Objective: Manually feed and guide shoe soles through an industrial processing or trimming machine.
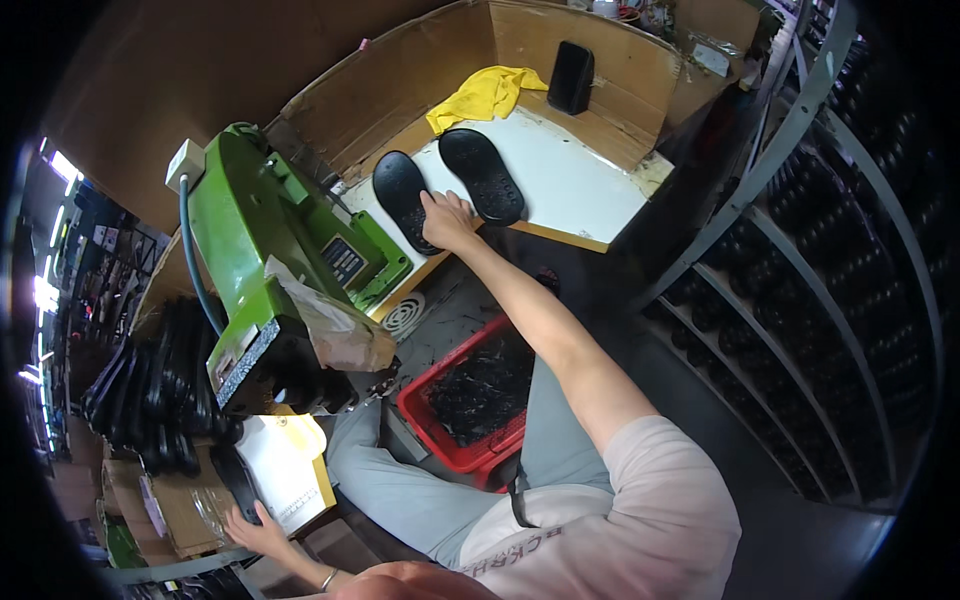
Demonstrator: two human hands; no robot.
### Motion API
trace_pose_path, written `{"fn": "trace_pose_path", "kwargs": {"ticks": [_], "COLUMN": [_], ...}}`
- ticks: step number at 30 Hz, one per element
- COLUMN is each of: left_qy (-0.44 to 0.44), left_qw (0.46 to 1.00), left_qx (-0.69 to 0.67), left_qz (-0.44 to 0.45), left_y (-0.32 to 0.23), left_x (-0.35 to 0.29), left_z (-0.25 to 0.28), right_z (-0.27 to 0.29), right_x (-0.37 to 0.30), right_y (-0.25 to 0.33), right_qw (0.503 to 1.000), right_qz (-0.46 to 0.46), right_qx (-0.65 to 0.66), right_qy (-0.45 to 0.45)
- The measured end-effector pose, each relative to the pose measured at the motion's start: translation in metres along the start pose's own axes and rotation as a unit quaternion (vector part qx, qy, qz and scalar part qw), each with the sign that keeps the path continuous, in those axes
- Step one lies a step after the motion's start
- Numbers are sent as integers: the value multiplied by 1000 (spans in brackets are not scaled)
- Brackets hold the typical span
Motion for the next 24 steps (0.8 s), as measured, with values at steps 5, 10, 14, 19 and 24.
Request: {"fn": "trace_pose_path", "kwargs": {"ticks": [5, 10, 14, 19, 24], "left_qy": [254, 162, 187, 35, 79], "left_qw": [943, 968, 970, 966, 860], "left_qx": [-212, -187, -154, -247, -503], "left_qz": [25, 52, -12, -67, 25], "left_y": [32, 26, -31, -97, -137], "left_x": [-50, -76, -68, -50, -36], "left_z": [-54, -29, 5, 49, 114], "right_z": [15, 82, 49, 26, 14], "right_x": [-17, -48, -31, -15, -188], "right_y": [-15, 20, -30, -35, -13], "right_qw": [994, 941, 960, 961, 989], "right_qz": [15, 81, 80, 121, -82], "right_qx": [-43, -143, -173, -181, 64], "right_qy": [-104, -297, -205, -169, 102]}}
Point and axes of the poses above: each hand's wrist, its own x-axis towards the middle knuckle, its own z-axis out of the back of the hand, y = z × x, the point moved 6 cm from there along x, towards the middle knuckle, and after that the axes turned 6 degrees about -z, right-handed, at the moved point
